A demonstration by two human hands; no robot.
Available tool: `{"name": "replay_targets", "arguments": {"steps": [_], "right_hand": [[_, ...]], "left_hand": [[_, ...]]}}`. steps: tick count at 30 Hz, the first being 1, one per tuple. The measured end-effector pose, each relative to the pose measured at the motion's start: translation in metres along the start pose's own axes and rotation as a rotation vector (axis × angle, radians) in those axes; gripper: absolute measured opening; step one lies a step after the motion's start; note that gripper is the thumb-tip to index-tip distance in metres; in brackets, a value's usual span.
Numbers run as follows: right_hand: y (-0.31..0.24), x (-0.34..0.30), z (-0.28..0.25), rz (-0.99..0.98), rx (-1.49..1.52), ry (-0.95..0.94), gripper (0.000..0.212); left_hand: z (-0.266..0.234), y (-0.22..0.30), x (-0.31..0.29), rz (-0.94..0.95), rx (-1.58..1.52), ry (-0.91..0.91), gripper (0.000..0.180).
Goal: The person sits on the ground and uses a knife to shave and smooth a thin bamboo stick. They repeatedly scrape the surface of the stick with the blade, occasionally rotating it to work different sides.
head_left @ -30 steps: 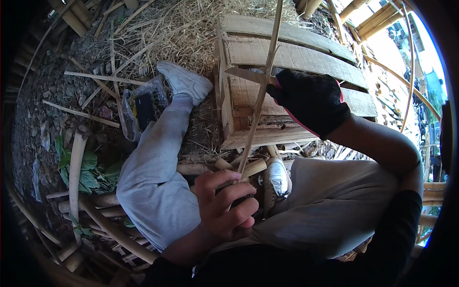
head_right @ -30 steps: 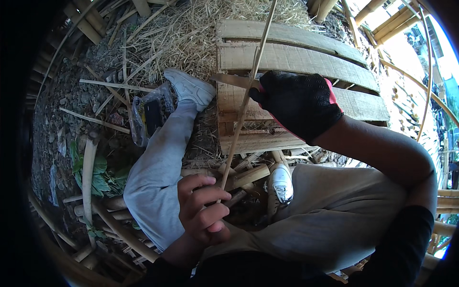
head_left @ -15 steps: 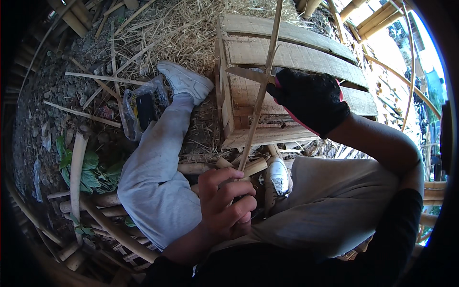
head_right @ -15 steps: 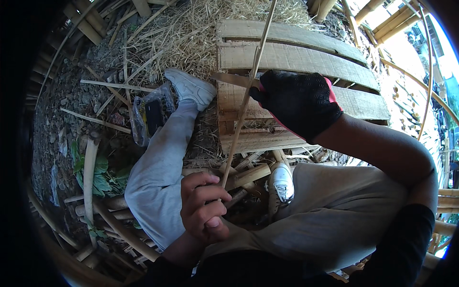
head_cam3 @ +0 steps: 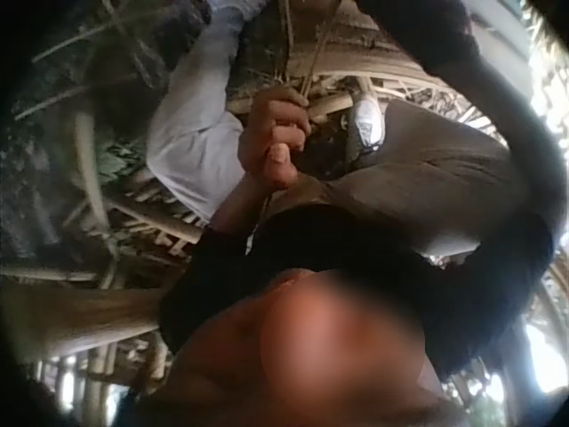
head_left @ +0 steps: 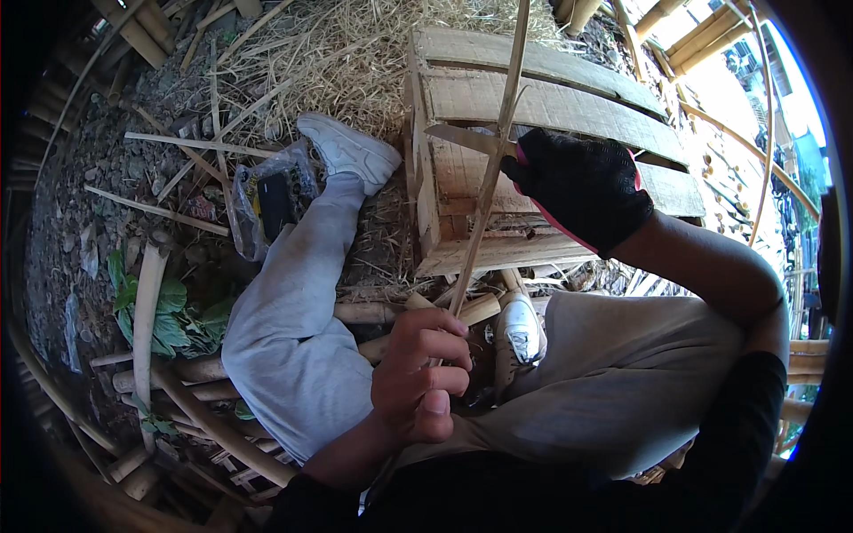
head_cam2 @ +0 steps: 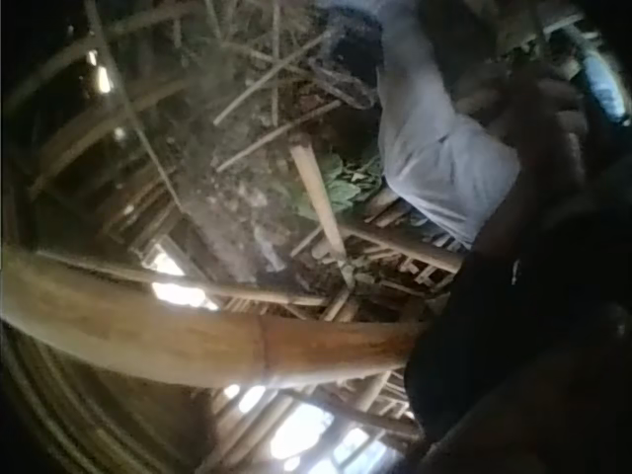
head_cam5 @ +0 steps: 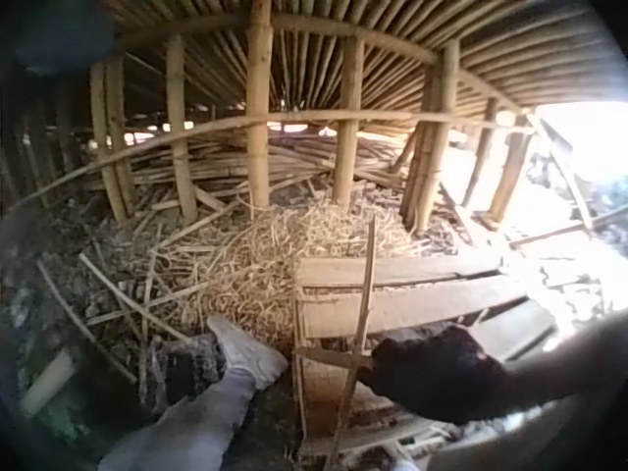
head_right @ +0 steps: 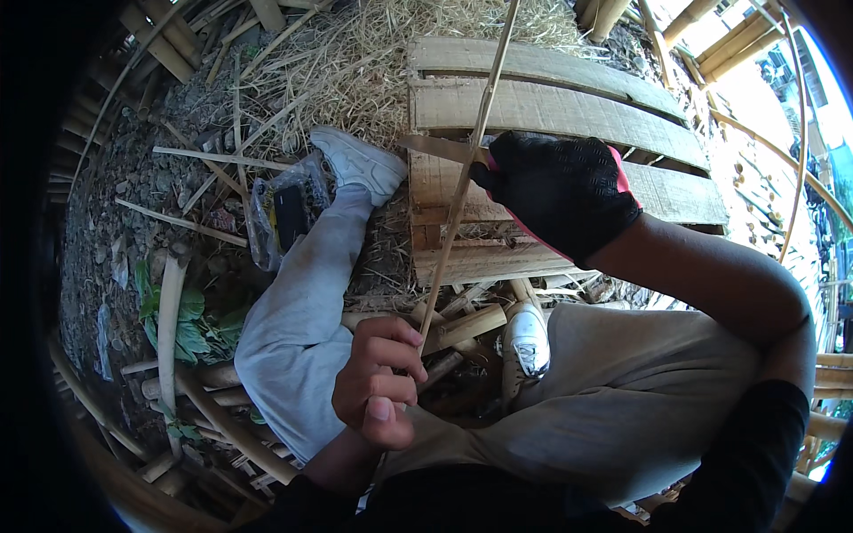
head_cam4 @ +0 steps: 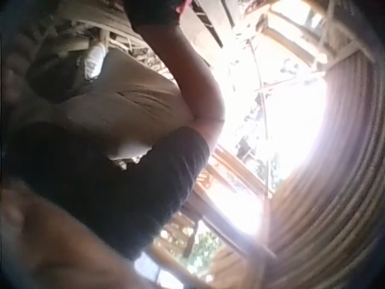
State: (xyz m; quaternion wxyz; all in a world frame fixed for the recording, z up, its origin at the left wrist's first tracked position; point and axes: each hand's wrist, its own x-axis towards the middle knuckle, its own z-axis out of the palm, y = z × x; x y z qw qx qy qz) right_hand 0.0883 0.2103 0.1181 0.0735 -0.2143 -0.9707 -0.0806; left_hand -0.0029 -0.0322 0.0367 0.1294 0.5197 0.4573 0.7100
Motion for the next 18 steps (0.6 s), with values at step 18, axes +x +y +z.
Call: {"name": "replay_targets", "arguments": {"steps": [18], "right_hand": [[0.0018, -0.0004, 0.0004, 0.003, 0.037, -0.001, 0.026]], "left_hand": [[-0.0008, 0.0025, 0.0021, -0.018, -0.004, 0.020, 0.029]]}}
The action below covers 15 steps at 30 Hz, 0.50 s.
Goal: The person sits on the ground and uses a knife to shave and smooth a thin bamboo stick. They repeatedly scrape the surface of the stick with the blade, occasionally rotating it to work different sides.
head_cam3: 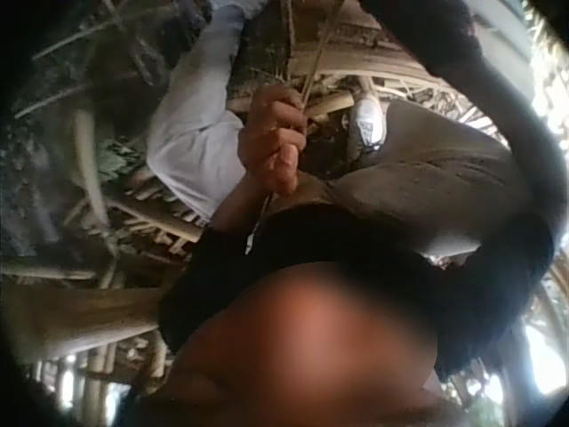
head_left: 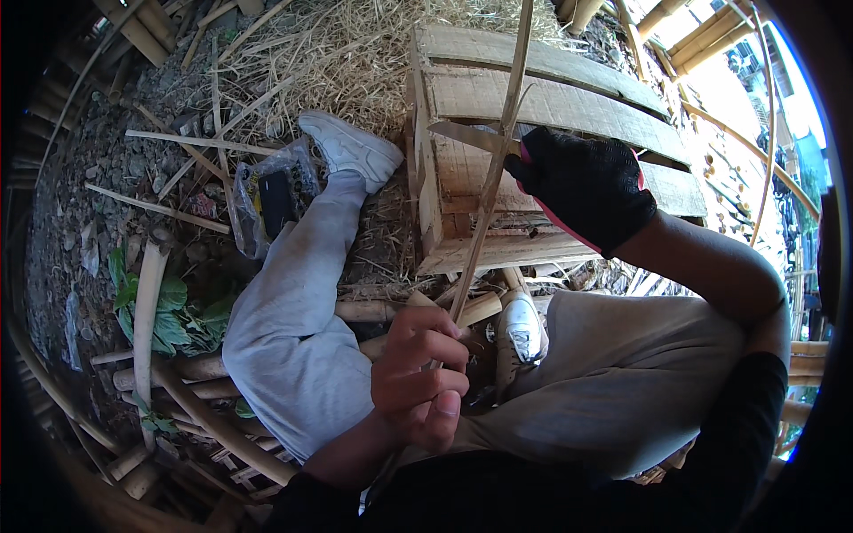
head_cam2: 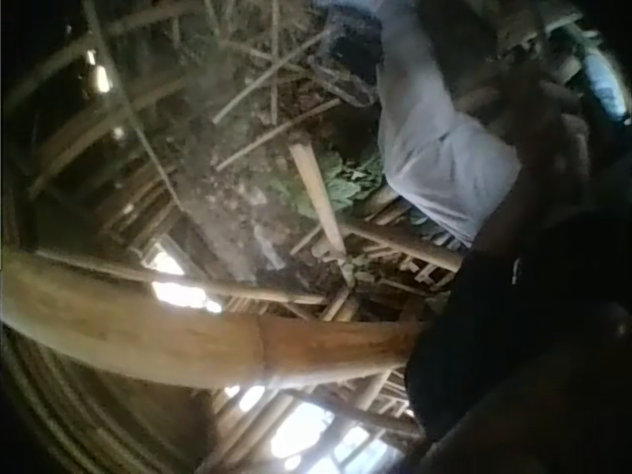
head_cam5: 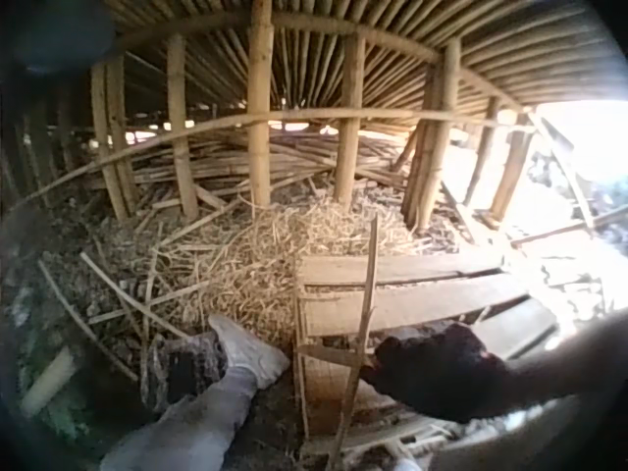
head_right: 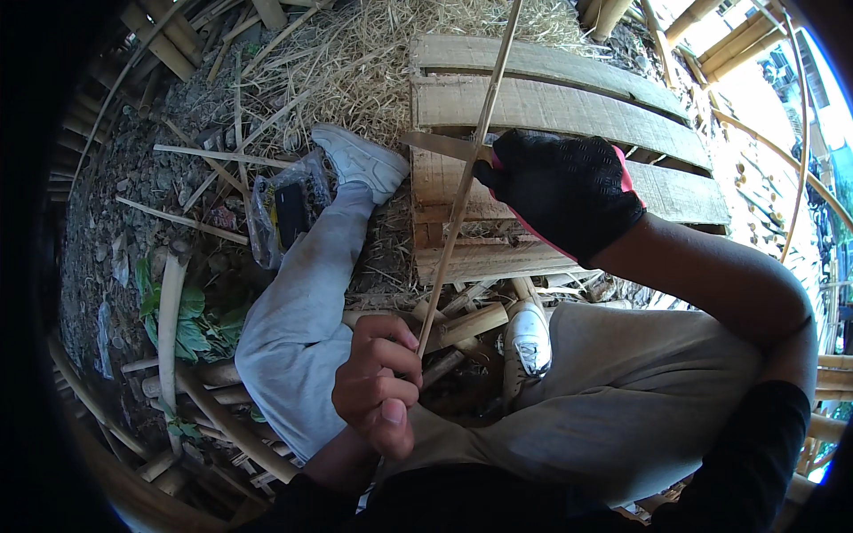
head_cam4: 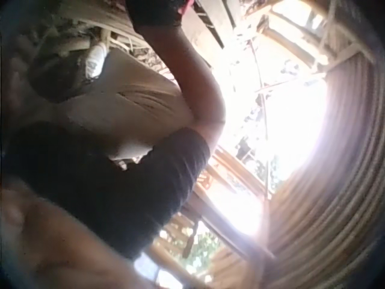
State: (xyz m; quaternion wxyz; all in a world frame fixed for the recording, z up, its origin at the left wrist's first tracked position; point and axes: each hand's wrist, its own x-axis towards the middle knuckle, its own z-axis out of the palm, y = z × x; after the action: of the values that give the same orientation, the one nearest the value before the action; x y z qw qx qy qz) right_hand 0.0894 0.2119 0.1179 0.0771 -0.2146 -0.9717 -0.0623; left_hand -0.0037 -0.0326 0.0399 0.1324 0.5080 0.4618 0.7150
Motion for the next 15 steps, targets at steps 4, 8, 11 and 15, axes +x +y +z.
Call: {"name": "replay_targets", "arguments": {"steps": [4, 8, 11, 15], "right_hand": [[0.0010, -0.0009, 0.0028, -0.010, -0.010, 0.007, 0.026], [0.0015, -0.0010, 0.0036, -0.012, 0.001, 0.018, 0.026], [0.0021, -0.0015, 0.0036, -0.013, -0.002, 0.025, 0.025], [0.0022, -0.0015, 0.0052, -0.016, -0.018, 0.037, 0.024]], "left_hand": [[-0.0011, -0.0036, 0.0005, 0.047, 0.007, -0.018, 0.027], [-0.0024, -0.0036, -0.0024, 0.021, -0.007, -0.021, 0.027], [-0.0020, -0.0040, -0.0038, 0.003, -0.041, -0.004, 0.024], [-0.0056, -0.0065, -0.0050, 0.017, -0.064, -0.012, 0.019]]}}
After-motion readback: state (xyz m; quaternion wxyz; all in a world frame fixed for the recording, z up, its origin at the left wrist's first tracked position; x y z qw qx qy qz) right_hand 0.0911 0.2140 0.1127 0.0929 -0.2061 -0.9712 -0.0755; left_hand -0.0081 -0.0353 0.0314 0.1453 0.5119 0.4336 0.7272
